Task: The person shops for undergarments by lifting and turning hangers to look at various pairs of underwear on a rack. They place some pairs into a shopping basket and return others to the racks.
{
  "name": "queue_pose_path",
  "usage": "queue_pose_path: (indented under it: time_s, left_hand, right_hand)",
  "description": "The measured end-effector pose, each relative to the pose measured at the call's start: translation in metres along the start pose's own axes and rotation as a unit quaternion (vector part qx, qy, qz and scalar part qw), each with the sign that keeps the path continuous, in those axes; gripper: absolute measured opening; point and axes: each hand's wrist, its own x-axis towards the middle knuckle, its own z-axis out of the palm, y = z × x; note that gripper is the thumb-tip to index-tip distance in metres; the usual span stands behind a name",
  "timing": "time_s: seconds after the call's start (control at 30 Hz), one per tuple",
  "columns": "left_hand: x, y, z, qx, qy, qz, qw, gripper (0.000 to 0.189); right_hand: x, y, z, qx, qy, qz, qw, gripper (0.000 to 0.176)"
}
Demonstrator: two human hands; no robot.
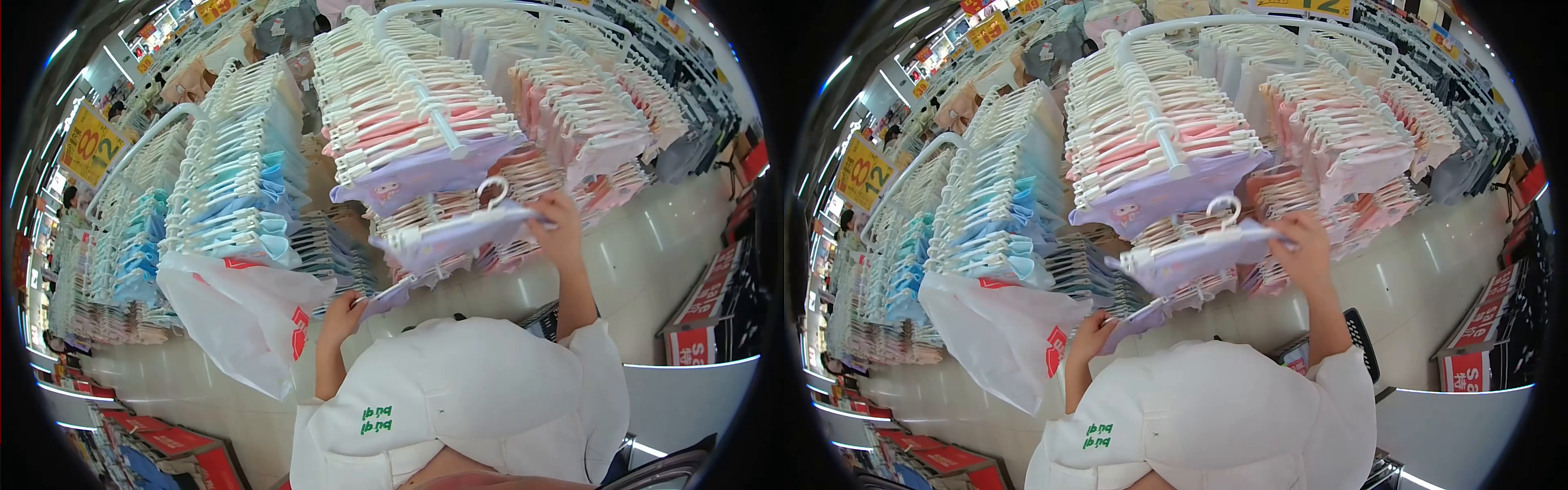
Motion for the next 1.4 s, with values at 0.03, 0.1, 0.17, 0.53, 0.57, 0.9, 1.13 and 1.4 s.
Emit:
queue_pose_path:
  time_s: [0.03,0.1,0.17,0.53,0.57,0.9,1.13,1.4]
  left_hand:
    - [-0.005,0.011,-0.001,0.025,0.013,0.007,1.0,0.021]
    - [-0.015,0.033,-0.002,0.049,0.029,0.011,0.998,0.02]
    - [-0.026,0.051,0.002,0.083,0.026,0.006,0.996,0.019]
    - [-0.067,0.093,0.014,-0.01,0.057,0.053,0.997,0.011]
    - [-0.071,0.098,0.014,-0.027,0.059,0.046,0.997,0.011]
    - [-0.078,0.131,-0.001,0.013,0.081,0.184,0.98,0.014]
    - [-0.042,0.198,-0.011,0.088,0.102,0.307,0.942,0.015]
    - [0.015,0.26,-0.016,0.117,0.143,0.404,0.896,0.018]
  right_hand:
    - [0.013,0.002,-0.008,-0.003,0.034,-0.018,0.999,0.024]
    - [0.035,0.002,-0.022,-0.003,0.066,-0.039,0.997,0.024]
    - [0.055,-0.003,-0.029,0.011,0.068,-0.065,0.996,0.023]
    - [0.108,-0.014,0.004,0.039,0.041,-0.145,0.988,0.02]
    - [0.108,-0.015,0.007,0.051,0.02,-0.137,0.989,0.02]
    - [0.096,-0.019,0.007,-0.033,0.054,-0.223,0.973,0.043]
    - [0.018,-0.043,-0.006,0.184,-0.195,-0.216,0.939,0.044]
    - [0.01,-0.024,-0.001,0.17,-0.139,-0.17,0.961,0.017]
